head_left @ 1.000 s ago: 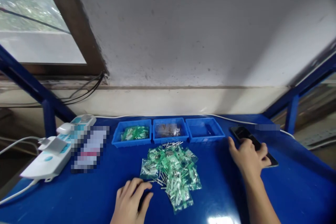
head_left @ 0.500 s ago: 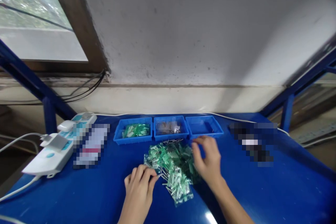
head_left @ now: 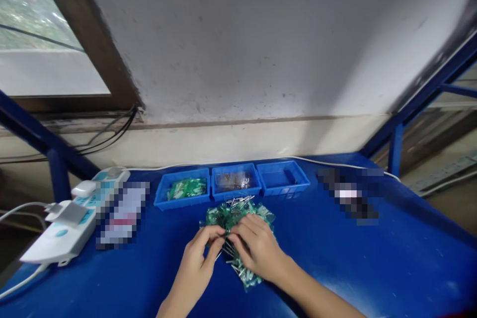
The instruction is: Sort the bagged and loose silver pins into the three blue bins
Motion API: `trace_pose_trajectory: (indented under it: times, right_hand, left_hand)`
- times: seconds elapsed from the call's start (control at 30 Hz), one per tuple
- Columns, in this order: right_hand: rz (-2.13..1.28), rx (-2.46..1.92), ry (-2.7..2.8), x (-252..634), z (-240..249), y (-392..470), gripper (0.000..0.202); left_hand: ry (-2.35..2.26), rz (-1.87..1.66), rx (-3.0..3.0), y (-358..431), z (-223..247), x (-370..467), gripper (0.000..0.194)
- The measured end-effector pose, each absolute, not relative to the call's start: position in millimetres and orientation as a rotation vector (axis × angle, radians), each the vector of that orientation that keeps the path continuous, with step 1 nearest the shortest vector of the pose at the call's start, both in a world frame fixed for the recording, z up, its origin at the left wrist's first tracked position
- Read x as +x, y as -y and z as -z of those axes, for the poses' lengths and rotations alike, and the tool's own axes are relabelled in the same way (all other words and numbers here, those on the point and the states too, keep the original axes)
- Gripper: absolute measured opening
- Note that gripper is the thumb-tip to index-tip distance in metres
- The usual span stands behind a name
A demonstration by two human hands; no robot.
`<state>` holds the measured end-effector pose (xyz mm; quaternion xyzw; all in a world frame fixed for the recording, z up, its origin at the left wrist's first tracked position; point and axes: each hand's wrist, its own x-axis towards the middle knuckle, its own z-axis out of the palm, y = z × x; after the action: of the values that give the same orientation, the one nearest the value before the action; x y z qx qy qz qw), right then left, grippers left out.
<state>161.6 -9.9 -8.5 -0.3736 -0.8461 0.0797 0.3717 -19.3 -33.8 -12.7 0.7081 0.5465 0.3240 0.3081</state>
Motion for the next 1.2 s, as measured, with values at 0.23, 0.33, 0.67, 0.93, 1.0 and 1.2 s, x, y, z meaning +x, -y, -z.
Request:
trace_pose_trajectory:
  times: [0.23,0.33,0.67,0.93,1.0,1.2]
  right_hand:
    - [0.085,-0.906,1.909,202,-29,-23,0.018]
    - [0.321,-1.277,1.611,223,-36,-43,0.015]
    - [-0.222,-1.179,2.049,189,-10,-15,0.024]
    - [-0.214,-0.85,2.288,160,-8,2,0.015]
    - [-0.182,-0.867,2.292,161,-5,0,0.015]
    - [-0.066,-0.925,2.236,155,1,-3,0.024]
  left_hand:
    - [-1.675,-0.748,2.191,69,32,-31,0.019]
    - [-1.789,-0.649,2.247,74,36,-31,0.024]
    - [-1.671,-0.792,2.034,56,25,-27,0.021]
    - [-1.572,-0.985,1.96,25,1,-19,0.033]
    - [-1.598,-0.981,1.934,25,5,-19,0.034]
    - [-1.637,-0.934,1.9,33,10,-20,0.035]
